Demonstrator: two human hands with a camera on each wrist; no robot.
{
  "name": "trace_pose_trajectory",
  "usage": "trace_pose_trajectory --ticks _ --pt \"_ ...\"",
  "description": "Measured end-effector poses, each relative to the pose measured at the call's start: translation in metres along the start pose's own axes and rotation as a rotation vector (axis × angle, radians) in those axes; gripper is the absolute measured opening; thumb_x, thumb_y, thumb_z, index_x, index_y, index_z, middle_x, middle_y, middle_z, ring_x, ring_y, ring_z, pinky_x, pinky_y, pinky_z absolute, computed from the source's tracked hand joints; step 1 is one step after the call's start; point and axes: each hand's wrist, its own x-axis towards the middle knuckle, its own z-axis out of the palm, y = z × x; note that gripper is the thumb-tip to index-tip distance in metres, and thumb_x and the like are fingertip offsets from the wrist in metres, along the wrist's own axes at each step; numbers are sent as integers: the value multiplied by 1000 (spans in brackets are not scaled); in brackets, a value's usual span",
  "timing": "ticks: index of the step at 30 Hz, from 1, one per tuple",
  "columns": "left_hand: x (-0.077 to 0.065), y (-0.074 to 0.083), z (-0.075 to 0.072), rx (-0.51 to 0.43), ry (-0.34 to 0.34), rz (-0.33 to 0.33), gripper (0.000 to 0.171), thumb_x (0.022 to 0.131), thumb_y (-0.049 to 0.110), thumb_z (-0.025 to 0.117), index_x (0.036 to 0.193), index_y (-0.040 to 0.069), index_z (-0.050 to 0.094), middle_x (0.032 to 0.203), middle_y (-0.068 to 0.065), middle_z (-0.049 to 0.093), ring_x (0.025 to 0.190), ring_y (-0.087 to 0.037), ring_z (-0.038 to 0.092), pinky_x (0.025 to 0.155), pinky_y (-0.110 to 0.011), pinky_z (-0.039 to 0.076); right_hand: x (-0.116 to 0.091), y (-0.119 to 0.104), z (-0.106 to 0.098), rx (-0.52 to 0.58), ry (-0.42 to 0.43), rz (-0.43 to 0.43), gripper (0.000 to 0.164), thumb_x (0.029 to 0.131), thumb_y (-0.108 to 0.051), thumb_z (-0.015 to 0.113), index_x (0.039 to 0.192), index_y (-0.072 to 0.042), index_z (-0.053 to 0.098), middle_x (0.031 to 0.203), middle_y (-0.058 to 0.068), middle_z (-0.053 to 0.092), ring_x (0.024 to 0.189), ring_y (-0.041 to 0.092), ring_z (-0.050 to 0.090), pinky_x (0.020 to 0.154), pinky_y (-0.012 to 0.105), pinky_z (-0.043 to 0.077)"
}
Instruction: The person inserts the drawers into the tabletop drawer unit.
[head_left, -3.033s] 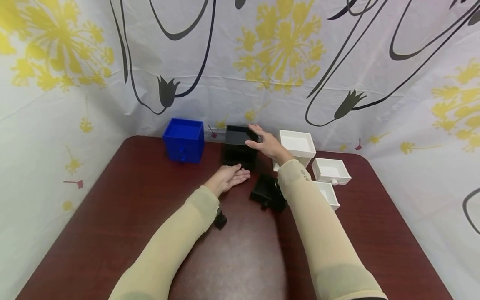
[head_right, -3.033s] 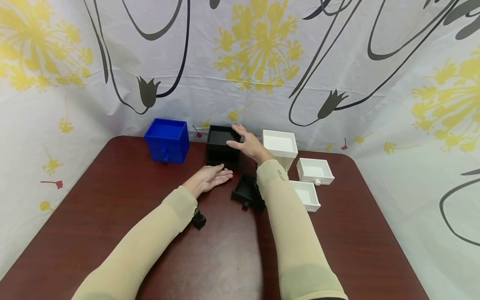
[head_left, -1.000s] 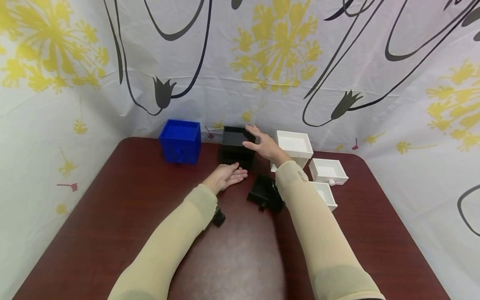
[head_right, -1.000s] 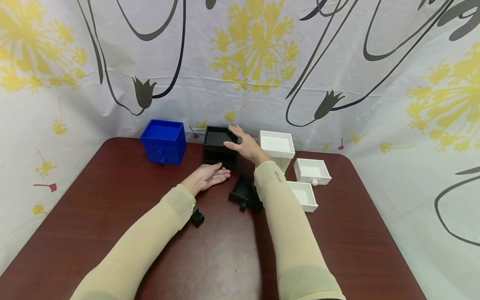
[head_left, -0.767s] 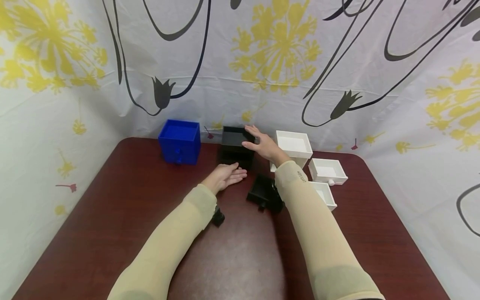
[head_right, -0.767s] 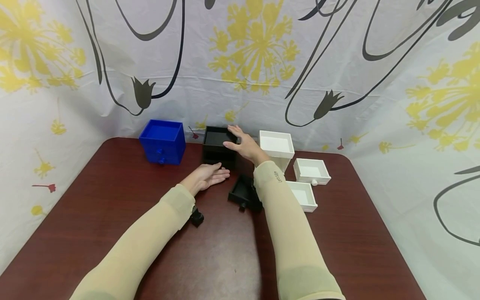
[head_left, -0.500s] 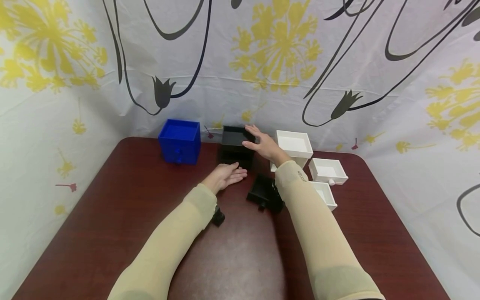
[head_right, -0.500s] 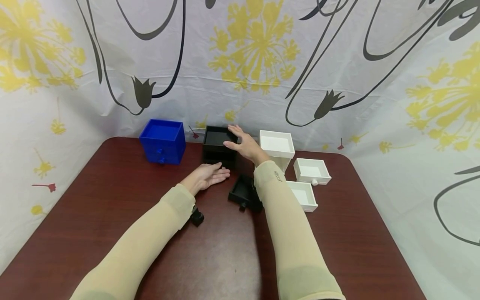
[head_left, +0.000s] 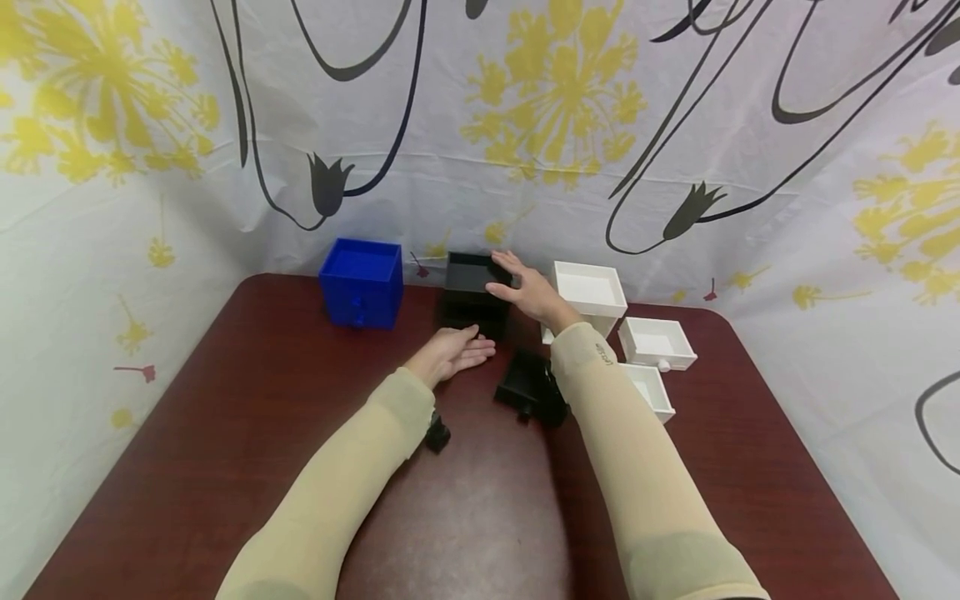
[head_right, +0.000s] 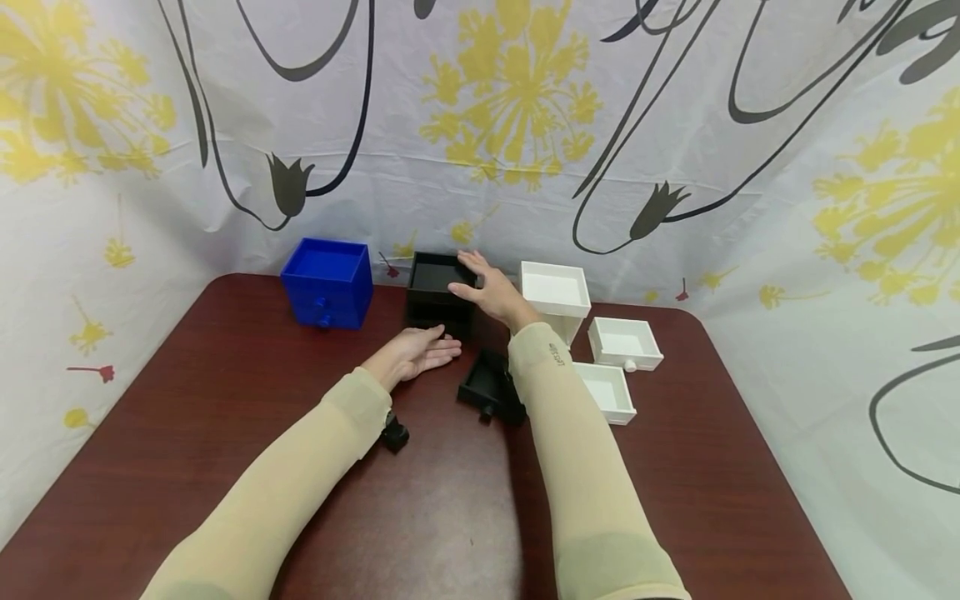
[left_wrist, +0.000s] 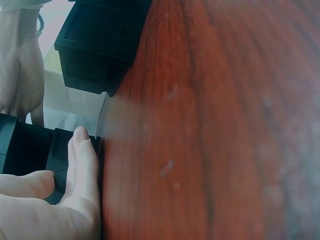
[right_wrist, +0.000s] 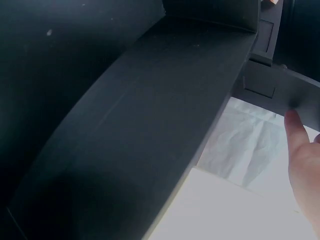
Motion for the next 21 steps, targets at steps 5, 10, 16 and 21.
trace_pose_trajectory --ticks 5,10,16,21 --pt "-3 0 0 32 -16 -9 43 110 24 48 142 -5 48 136 -24 61 126 -32 60 106 -41 48 0 0 0 -6 1 -7 72 102 -43 60 162 -18 27 170 -1 16 156 13 4 124 49 14" --pt "-10 0 -2 120 -32 -23 44 110 23 48 142 -7 49 135 -24 62 126 -32 61 106 -42 48 1 0 1 -15 8 -15 72 103 -42 60 162 -16 28 170 0 16 156 14 4 124 48 15" --pt "-32 -3 -6 349 -66 -57 41 110 25 48 137 -5 57 127 -21 68 117 -28 67 100 -42 53 -1 -1 1 -11 2 -20 71 103 -41 59 162 -15 28 170 1 15 156 14 3 124 49 15" --pt "-51 -11 -8 467 -100 -69 39 108 26 50 128 -4 63 117 -19 73 104 -26 73 88 -39 59 -2 -1 1 -7 8 -16 71 103 -41 59 161 -16 28 170 1 15 156 15 4 124 49 15"
